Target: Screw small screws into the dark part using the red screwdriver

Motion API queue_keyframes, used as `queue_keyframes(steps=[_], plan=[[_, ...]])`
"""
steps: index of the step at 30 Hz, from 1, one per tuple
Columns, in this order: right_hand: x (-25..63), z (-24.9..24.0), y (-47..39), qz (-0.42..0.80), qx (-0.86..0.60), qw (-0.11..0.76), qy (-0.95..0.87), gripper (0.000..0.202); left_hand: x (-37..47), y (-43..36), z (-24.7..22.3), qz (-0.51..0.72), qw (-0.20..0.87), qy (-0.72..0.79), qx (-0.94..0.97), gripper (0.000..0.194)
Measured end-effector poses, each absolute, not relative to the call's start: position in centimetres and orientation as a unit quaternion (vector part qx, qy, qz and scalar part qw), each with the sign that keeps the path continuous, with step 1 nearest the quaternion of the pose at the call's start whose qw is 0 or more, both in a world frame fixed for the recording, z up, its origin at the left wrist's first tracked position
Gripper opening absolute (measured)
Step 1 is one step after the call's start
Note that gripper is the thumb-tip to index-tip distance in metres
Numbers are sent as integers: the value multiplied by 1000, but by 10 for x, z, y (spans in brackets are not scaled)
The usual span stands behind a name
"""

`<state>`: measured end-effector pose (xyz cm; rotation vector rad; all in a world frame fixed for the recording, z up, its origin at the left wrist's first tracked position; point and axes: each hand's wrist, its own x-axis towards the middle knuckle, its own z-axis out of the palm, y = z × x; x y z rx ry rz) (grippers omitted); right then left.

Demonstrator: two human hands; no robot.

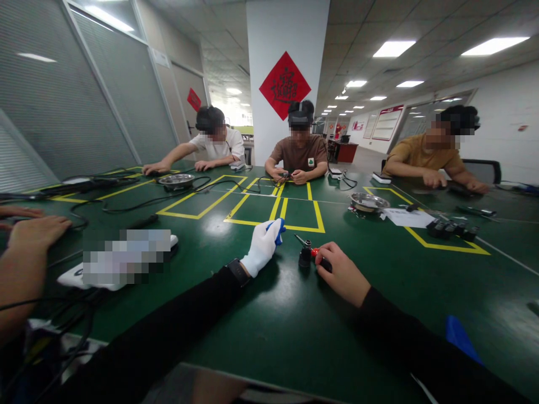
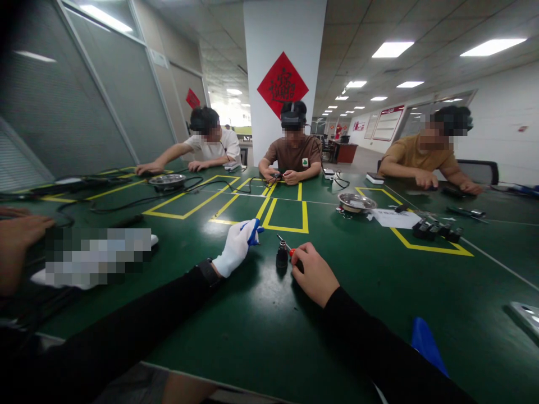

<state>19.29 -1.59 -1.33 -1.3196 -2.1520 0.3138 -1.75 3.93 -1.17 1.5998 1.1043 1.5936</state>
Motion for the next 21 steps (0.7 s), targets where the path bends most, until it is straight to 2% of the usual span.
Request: queue_keyframes(steps=[2,6,8,12,15,19,21], plan=[[192,-13,-19,100,-511,264,-812,5,-10,29,-8,622,324,398,591,43],[191,-7,-21,47,-520,258,-813,20,1,3,2,622,324,365,612,42],[191,0,-23,12,-494,309,-813,24,4,-9,5,596,303,349,656,39],[190,9,-30,5,-327,465,-822,13,11,-27,5,543,258,309,737,28],[186,9,-38,25,-255,499,-828,12,16,-35,2,510,308,305,743,34],[179,9,-43,90,-275,511,-809,9,20,-40,-1,503,425,325,679,38],[178,9,-43,115,-275,512,-805,6,20,-41,-2,496,447,325,670,39]])
